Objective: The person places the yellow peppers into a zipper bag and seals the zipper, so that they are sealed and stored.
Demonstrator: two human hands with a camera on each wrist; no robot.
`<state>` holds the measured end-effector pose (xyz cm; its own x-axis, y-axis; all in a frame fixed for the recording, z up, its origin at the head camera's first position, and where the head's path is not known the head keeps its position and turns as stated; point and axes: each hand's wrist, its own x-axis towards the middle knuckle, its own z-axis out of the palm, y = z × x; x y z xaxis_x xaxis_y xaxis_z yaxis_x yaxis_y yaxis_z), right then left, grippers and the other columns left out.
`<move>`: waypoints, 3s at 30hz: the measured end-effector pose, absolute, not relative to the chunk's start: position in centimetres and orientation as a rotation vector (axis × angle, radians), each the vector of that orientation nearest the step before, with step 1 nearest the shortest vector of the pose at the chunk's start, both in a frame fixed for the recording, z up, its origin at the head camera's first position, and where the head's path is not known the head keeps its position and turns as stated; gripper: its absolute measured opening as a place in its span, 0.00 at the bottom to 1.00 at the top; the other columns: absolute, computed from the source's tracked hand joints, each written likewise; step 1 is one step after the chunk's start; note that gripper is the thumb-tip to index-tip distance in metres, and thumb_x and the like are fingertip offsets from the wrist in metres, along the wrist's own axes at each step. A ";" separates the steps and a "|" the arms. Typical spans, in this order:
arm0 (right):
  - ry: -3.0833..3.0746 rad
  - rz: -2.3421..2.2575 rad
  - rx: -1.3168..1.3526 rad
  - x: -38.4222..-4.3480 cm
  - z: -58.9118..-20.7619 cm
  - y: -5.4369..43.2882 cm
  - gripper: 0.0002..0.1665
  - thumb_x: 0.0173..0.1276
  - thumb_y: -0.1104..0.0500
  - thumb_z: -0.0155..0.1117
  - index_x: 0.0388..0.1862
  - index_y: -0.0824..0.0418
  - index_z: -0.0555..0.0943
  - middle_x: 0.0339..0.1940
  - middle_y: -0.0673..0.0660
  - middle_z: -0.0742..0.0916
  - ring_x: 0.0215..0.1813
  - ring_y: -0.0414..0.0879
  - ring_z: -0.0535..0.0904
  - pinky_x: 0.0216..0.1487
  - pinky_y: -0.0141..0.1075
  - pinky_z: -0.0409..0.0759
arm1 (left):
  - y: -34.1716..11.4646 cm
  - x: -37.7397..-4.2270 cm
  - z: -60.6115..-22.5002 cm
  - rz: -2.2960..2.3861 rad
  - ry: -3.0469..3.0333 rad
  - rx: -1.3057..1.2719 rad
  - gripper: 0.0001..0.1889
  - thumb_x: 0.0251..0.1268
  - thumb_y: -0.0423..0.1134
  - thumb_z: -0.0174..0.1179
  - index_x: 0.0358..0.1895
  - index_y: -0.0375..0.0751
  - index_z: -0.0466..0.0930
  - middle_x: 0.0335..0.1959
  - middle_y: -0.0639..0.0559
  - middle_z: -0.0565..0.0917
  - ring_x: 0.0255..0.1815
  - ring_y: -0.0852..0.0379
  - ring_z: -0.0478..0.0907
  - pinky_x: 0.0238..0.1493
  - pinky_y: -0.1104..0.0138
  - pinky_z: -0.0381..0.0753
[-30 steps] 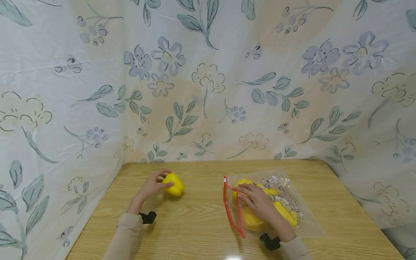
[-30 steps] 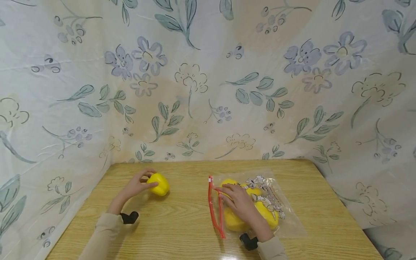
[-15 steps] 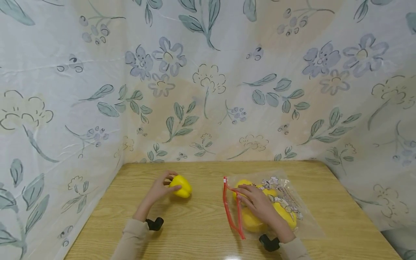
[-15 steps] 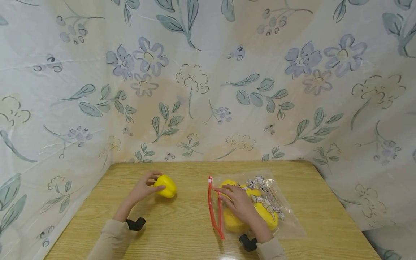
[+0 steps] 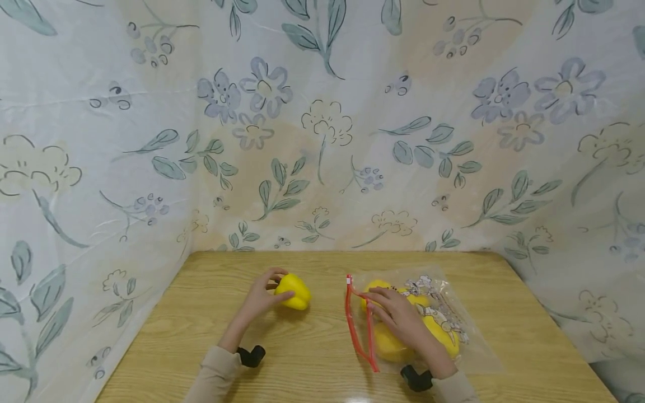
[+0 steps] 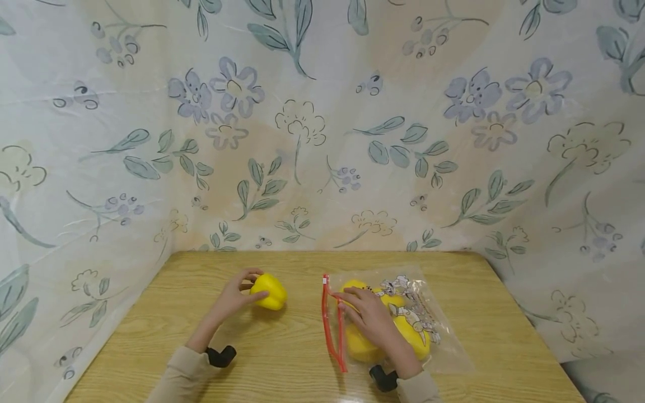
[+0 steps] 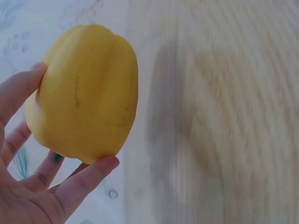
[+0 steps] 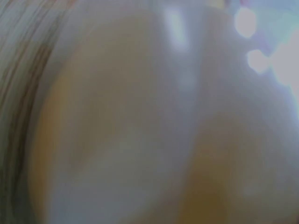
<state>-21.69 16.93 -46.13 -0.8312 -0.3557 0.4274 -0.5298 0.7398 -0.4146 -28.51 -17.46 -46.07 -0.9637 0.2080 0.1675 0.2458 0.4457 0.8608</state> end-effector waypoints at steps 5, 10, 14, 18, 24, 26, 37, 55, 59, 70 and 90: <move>-2.616 0.751 0.685 -21.7 -46.3 16.9 0.17 0.69 0.49 0.54 0.55 0.46 0.79 0.55 0.53 0.81 0.57 0.53 0.75 0.54 0.53 0.74 | -16.4 -27.7 -46.0 -1.651 -2.612 -0.397 0.24 0.49 0.41 0.71 0.51 0.49 0.74 0.47 0.46 0.77 0.49 0.47 0.74 0.55 0.50 0.73; -2.601 0.751 0.697 -21.7 -46.1 16.9 0.17 0.68 0.49 0.56 0.54 0.47 0.80 0.53 0.53 0.81 0.55 0.53 0.76 0.53 0.52 0.75 | -15.5 -27.4 -46.4 -1.662 -2.612 -0.399 0.24 0.48 0.43 0.71 0.50 0.51 0.74 0.44 0.47 0.77 0.47 0.49 0.75 0.54 0.51 0.75; -2.606 0.741 0.700 -21.7 -46.0 16.9 0.17 0.69 0.49 0.55 0.55 0.47 0.79 0.54 0.54 0.81 0.56 0.53 0.76 0.54 0.53 0.74 | -14.9 -27.3 -46.8 -1.650 -2.616 -0.408 0.24 0.48 0.45 0.71 0.51 0.51 0.74 0.43 0.47 0.77 0.45 0.50 0.76 0.53 0.53 0.76; -2.612 0.735 0.706 -21.8 -46.0 17.0 0.18 0.69 0.48 0.54 0.55 0.48 0.79 0.55 0.54 0.81 0.56 0.53 0.76 0.54 0.52 0.74 | -14.2 -27.1 -46.8 -1.645 -2.632 -0.410 0.25 0.48 0.45 0.71 0.51 0.51 0.73 0.42 0.47 0.76 0.45 0.49 0.76 0.53 0.53 0.76; -2.615 0.720 0.707 -21.9 -46.2 17.1 0.18 0.70 0.48 0.54 0.55 0.48 0.79 0.55 0.54 0.81 0.56 0.53 0.75 0.53 0.52 0.75 | -13.2 -26.6 -46.8 -1.658 -2.637 -0.473 0.26 0.49 0.46 0.70 0.52 0.47 0.72 0.42 0.45 0.75 0.46 0.48 0.76 0.53 0.51 0.75; -2.622 0.727 0.697 -21.8 -46.2 17.1 0.18 0.69 0.48 0.54 0.55 0.47 0.79 0.55 0.54 0.81 0.57 0.53 0.75 0.54 0.52 0.74 | -12.9 -26.4 -46.9 -1.656 -2.648 -0.490 0.26 0.50 0.47 0.70 0.52 0.47 0.72 0.42 0.46 0.75 0.46 0.48 0.75 0.53 0.52 0.76; -2.589 0.712 0.717 -21.9 -46.2 17.2 0.17 0.69 0.50 0.55 0.55 0.48 0.79 0.54 0.53 0.81 0.56 0.52 0.76 0.53 0.50 0.75 | -11.0 -25.6 -47.4 -1.645 -2.718 -0.501 0.27 0.49 0.53 0.68 0.52 0.52 0.70 0.45 0.46 0.75 0.48 0.47 0.76 0.51 0.53 0.77; -2.617 0.749 0.691 -21.6 -46.1 17.1 0.17 0.69 0.48 0.54 0.55 0.44 0.79 0.55 0.52 0.81 0.56 0.51 0.76 0.54 0.52 0.74 | -7.8 -23.7 -47.7 -1.677 -2.681 -0.616 0.26 0.49 0.50 0.69 0.50 0.50 0.70 0.42 0.51 0.76 0.44 0.54 0.75 0.50 0.58 0.77; -2.616 0.750 0.689 -21.6 -46.1 17.1 0.17 0.69 0.48 0.54 0.55 0.43 0.79 0.55 0.51 0.81 0.56 0.51 0.76 0.54 0.52 0.74 | -7.1 -23.4 -47.8 -1.668 -2.676 -0.624 0.25 0.50 0.50 0.69 0.50 0.48 0.69 0.42 0.50 0.75 0.44 0.53 0.76 0.49 0.58 0.78; -2.643 0.750 0.667 -21.7 -46.1 17.0 0.18 0.69 0.46 0.54 0.55 0.42 0.78 0.55 0.52 0.81 0.57 0.52 0.75 0.55 0.54 0.73 | -5.3 -22.8 -48.3 -1.681 -2.593 -0.637 0.26 0.50 0.48 0.69 0.48 0.42 0.68 0.41 0.48 0.75 0.42 0.53 0.75 0.46 0.57 0.79; -2.588 0.743 0.731 -21.8 -46.1 17.2 0.17 0.69 0.50 0.55 0.56 0.45 0.78 0.55 0.54 0.81 0.56 0.52 0.76 0.54 0.52 0.74 | -6.1 -21.4 -46.9 -1.860 -2.615 -0.794 0.22 0.59 0.41 0.63 0.56 0.42 0.69 0.51 0.44 0.76 0.52 0.46 0.74 0.52 0.52 0.77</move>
